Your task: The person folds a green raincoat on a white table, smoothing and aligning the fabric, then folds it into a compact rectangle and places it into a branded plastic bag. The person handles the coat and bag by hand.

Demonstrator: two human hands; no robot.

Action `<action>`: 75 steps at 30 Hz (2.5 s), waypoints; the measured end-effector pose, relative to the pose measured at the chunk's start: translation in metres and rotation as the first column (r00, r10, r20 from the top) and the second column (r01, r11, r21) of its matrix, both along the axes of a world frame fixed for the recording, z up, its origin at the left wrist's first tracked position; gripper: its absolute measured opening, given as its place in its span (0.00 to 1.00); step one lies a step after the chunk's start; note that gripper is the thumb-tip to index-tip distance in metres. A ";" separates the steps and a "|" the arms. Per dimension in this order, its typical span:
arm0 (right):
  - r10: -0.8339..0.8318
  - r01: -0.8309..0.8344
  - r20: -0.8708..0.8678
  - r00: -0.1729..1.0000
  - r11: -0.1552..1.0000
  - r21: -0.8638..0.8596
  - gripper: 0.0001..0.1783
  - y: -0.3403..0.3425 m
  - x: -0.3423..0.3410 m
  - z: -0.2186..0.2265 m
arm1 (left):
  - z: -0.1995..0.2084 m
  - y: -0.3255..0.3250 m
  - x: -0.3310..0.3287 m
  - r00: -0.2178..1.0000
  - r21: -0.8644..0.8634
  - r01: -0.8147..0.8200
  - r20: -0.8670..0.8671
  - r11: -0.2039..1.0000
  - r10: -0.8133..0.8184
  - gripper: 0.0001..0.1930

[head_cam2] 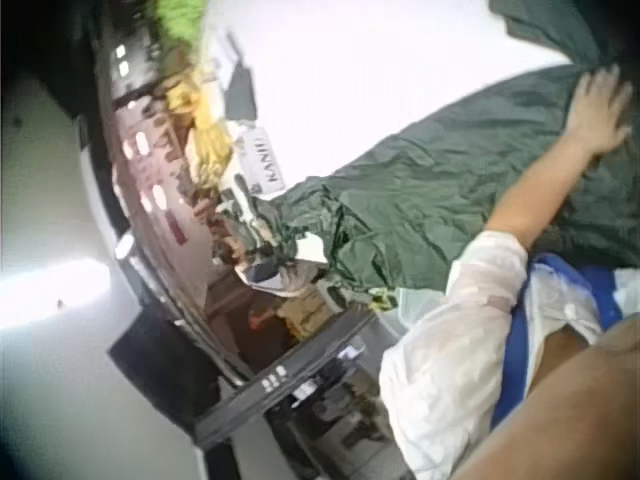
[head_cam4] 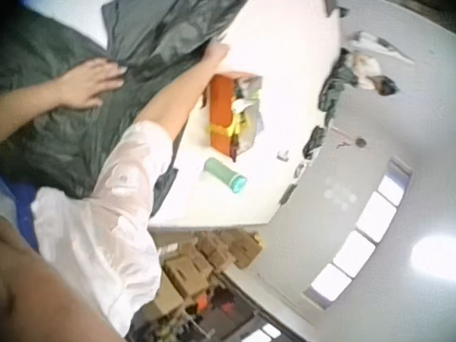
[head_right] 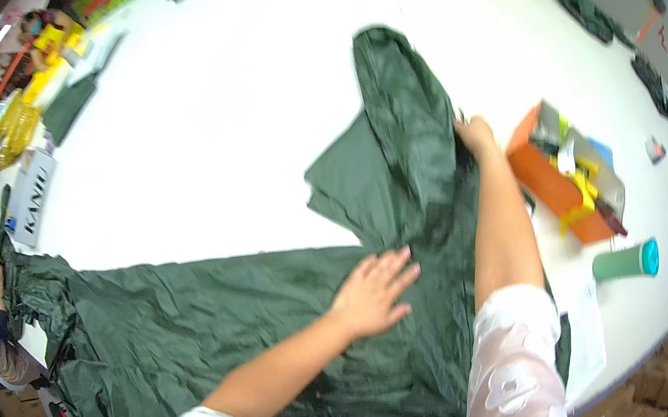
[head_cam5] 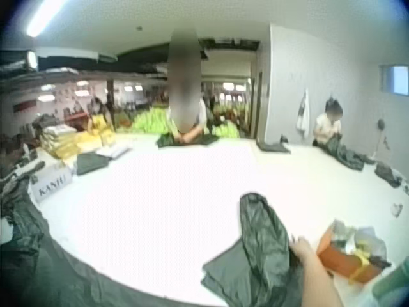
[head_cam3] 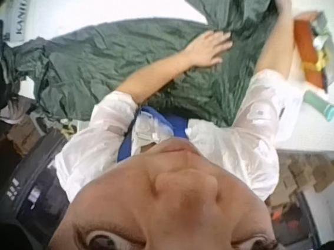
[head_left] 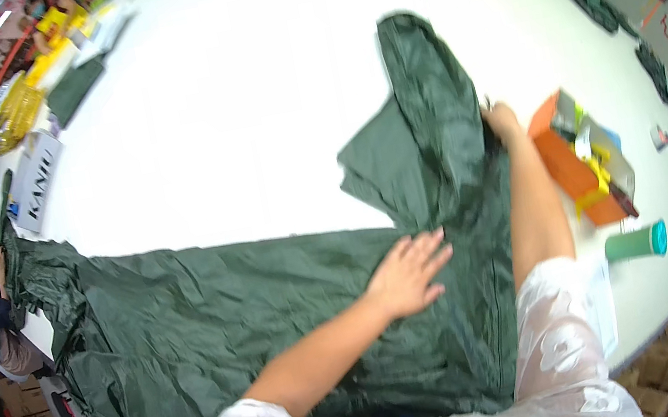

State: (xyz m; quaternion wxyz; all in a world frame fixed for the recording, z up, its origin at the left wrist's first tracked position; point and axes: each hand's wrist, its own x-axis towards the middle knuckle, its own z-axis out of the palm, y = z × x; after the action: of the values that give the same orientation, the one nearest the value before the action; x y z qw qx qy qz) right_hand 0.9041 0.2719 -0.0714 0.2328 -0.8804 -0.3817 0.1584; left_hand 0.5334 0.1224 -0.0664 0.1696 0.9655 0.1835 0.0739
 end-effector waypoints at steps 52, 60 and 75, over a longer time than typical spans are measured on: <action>0.374 -0.352 0.088 0.923 0.915 -0.197 0.09 -0.378 -0.194 0.103 | 0.098 0.022 -0.145 0.779 0.169 -0.622 0.227 0.765 0.584 0.27; 0.598 -0.499 -0.219 0.771 0.781 0.376 0.06 -0.299 -0.371 0.127 | 0.038 -0.006 -0.380 0.134 -0.496 -0.855 0.068 0.150 0.989 0.16; 0.483 -0.006 -0.758 0.439 0.845 0.535 0.08 -0.257 -0.482 0.190 | 0.155 -0.085 -0.296 0.271 -0.858 -0.228 0.398 0.460 0.876 0.14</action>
State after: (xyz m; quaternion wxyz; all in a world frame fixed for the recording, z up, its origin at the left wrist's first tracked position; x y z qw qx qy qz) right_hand 0.4219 0.0144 0.1190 0.5666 -0.5251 -0.3621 0.5216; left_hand 0.2378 0.0372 0.0890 0.5151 0.5280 0.4503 0.5031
